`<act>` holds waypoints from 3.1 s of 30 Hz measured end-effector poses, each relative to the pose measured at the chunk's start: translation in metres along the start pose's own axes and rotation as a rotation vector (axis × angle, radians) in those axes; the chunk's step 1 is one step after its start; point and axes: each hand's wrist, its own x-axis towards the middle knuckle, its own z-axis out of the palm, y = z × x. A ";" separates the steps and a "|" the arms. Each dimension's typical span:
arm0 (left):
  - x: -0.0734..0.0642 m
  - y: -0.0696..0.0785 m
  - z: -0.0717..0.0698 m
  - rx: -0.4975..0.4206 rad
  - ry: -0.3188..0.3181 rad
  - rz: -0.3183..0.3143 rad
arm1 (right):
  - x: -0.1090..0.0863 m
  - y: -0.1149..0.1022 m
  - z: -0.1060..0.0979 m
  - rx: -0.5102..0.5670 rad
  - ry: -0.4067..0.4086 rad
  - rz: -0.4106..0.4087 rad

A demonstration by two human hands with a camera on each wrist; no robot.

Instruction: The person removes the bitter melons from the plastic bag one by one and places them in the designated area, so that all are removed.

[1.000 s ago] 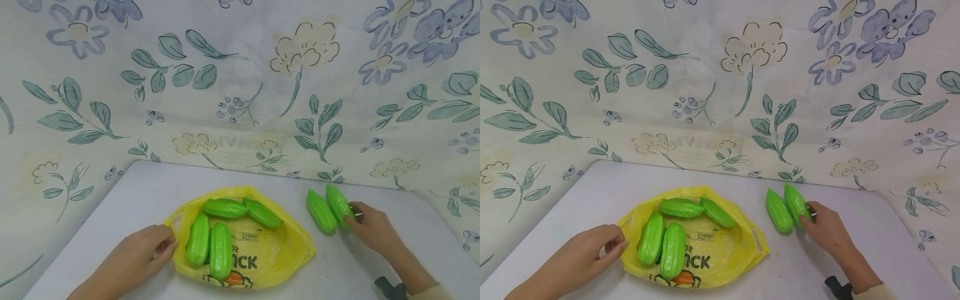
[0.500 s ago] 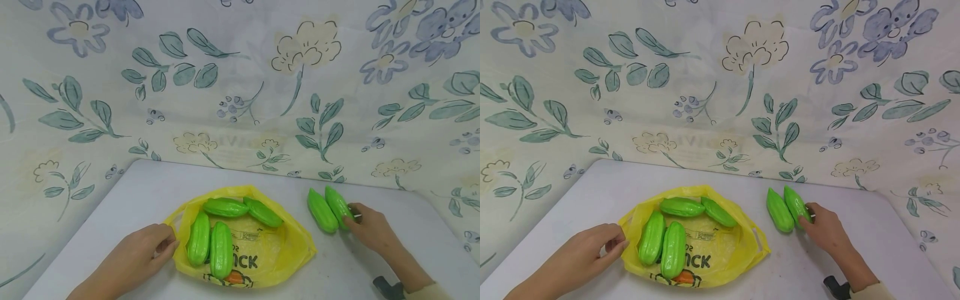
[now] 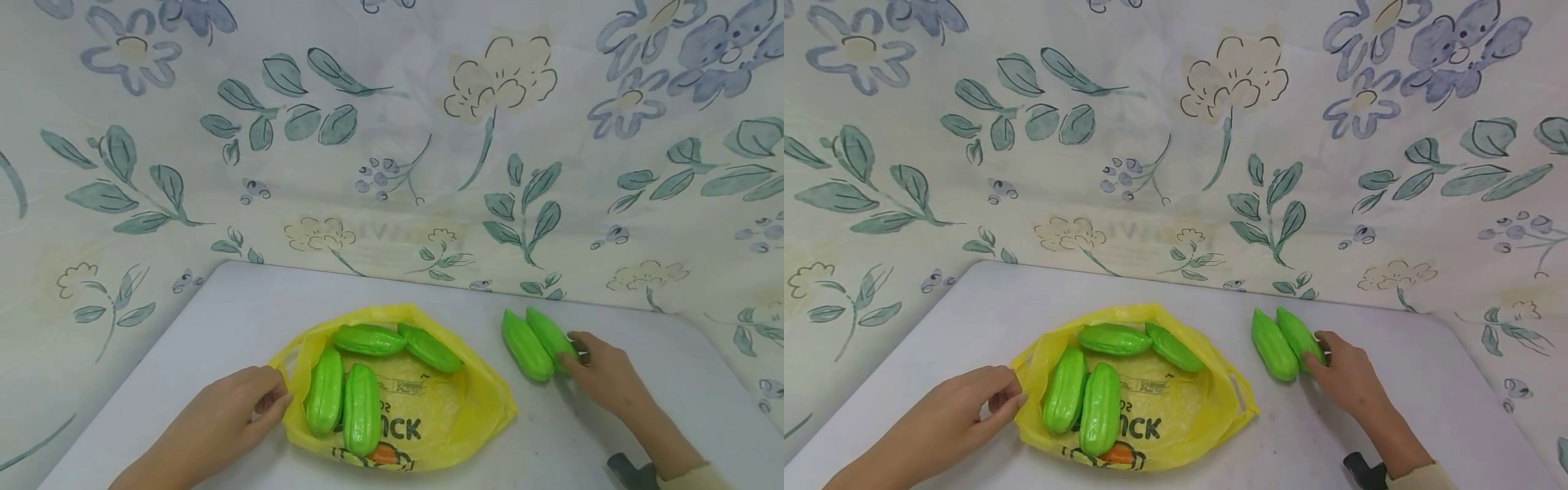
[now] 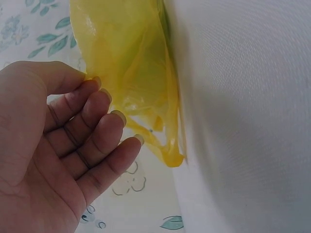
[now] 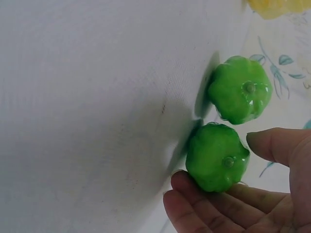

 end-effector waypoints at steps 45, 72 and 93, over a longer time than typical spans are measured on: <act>0.002 -0.001 -0.002 0.001 -0.004 -0.008 | -0.007 -0.008 -0.003 -0.009 0.097 -0.041; 0.000 0.000 -0.002 0.008 0.045 0.035 | -0.045 -0.084 -0.012 0.027 0.133 -0.255; -0.001 0.001 -0.003 0.005 0.038 0.037 | -0.074 -0.152 0.009 -0.008 -0.016 -0.478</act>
